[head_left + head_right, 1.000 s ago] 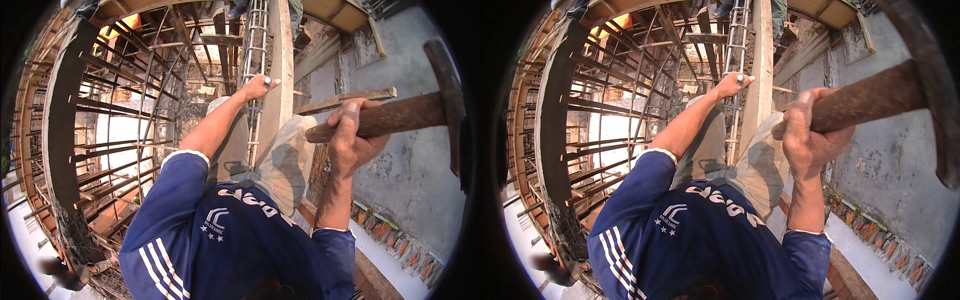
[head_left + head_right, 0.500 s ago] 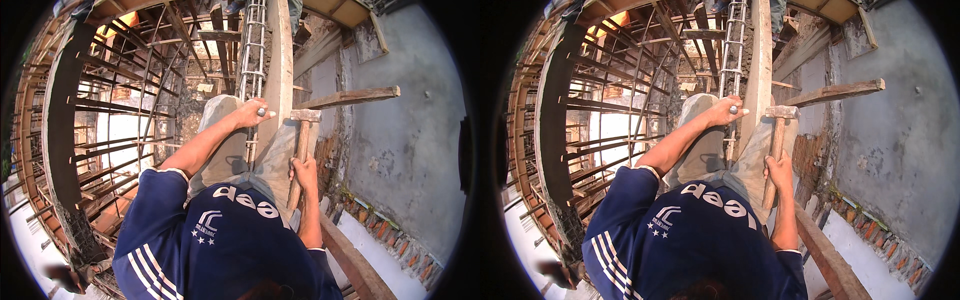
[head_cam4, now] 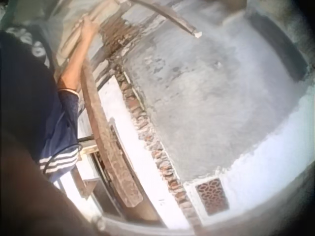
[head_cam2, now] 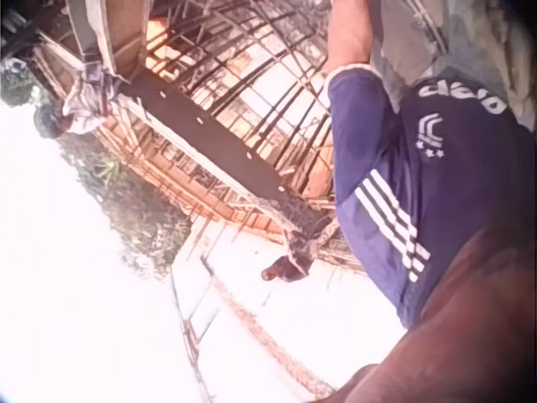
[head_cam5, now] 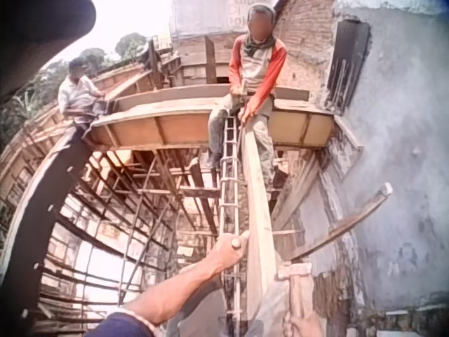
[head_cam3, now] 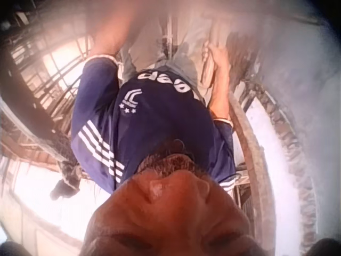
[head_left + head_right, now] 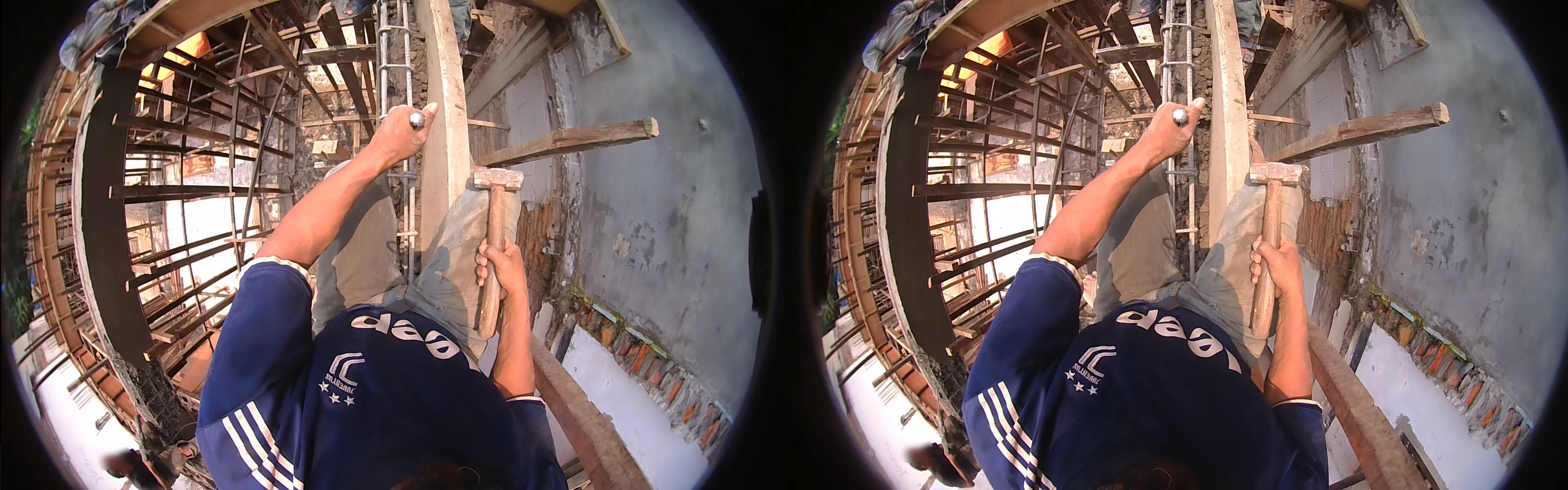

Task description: The person nails wooden boards to a concrete and rebar structure using a hammer.

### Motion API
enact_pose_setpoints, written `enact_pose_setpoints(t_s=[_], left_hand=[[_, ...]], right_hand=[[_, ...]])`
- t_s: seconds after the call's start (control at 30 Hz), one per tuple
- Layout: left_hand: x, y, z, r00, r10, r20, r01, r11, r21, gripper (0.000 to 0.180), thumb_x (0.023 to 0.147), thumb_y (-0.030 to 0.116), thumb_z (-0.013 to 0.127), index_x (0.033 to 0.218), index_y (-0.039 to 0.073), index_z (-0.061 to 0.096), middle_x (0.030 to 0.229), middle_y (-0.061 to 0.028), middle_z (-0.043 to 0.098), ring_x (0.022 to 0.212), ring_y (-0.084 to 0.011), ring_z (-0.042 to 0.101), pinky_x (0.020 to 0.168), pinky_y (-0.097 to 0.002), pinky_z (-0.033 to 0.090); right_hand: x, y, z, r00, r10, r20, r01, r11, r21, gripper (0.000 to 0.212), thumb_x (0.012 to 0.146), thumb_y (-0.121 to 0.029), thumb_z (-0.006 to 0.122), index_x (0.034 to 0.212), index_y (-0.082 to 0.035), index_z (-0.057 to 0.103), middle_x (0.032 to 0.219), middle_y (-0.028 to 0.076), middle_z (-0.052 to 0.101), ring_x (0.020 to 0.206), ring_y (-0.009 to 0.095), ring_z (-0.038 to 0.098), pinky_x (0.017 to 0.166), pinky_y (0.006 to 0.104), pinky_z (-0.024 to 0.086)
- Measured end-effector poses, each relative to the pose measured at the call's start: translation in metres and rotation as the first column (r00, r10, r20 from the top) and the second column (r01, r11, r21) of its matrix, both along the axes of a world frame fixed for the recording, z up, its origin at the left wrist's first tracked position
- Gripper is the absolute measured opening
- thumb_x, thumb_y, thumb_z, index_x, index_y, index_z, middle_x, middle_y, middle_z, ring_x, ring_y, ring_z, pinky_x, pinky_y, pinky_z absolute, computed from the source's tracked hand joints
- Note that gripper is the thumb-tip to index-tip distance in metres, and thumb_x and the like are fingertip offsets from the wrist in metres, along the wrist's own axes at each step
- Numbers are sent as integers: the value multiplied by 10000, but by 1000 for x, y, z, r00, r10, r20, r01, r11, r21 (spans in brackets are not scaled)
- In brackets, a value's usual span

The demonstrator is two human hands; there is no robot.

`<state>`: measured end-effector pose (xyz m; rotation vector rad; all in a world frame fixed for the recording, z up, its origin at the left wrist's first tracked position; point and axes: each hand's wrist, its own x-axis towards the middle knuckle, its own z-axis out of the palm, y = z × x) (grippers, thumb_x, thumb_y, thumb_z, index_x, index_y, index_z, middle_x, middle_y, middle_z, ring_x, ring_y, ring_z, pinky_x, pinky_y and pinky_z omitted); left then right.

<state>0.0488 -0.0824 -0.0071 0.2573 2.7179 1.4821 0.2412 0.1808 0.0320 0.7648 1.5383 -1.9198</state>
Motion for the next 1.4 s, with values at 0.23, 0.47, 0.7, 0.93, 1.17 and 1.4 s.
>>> enact_pose_setpoints(t_s=[0.23,0.47,0.7,0.93,1.17,1.4], left_hand=[[-12,-32,-6,991,93,101,-112,973,204,622,974,483,551,602,-16,537,498,-45,422,511,-141,368,497,-383,352],[-9,-40,-23,999,52,11,-53,944,325,514,963,373,615,600,22,522,542,24,366,550,-78,345,492,-320,302],[36,-25,-30,982,150,-111,-102,931,351,513,955,321,623,567,10,496,478,-20,355,486,-103,314,451,-350,284],[28,-15,-41,967,149,207,-233,848,476,407,931,373,649,765,3,620,618,24,491,609,-94,398,535,-327,327],[-3,-13,13,1000,-14,-17,21,842,540,360,949,283,603,700,30,547,616,59,427,594,-70,375,549,-283,318],[-15,-15,2,972,-163,-167,212,919,334,468,929,325,612,636,-15,481,581,-52,387,572,-138,352,536,-357,334]], right_hand=[[-1,-6,1,998,56,4,-56,998,19,130,855,-78,610,943,-47,519,655,34,539,453,121,523,388,289,458],[-5,-2,-3,998,70,-4,-70,997,-17,117,857,-91,609,937,-63,528,666,28,555,461,120,539,384,290,465],[1,2,-4,999,47,-10,-48,998,-47,114,856,-92,616,928,-59,533,664,30,557,456,120,540,383,287,470],[7,-6,-1,991,91,-103,-88,996,35,136,866,-92,621,943,-41,521,663,26,550,467,114,542,391,282,467],[28,-23,40,911,92,-402,-32,988,153,197,884,-45,595,1039,34,503,715,41,554,491,100,536,434,261,444],[23,-36,89,785,136,-605,-33,984,178,207,864,-11,616,1037,48,519,737,48,572,518,89,542,475,239,442]])
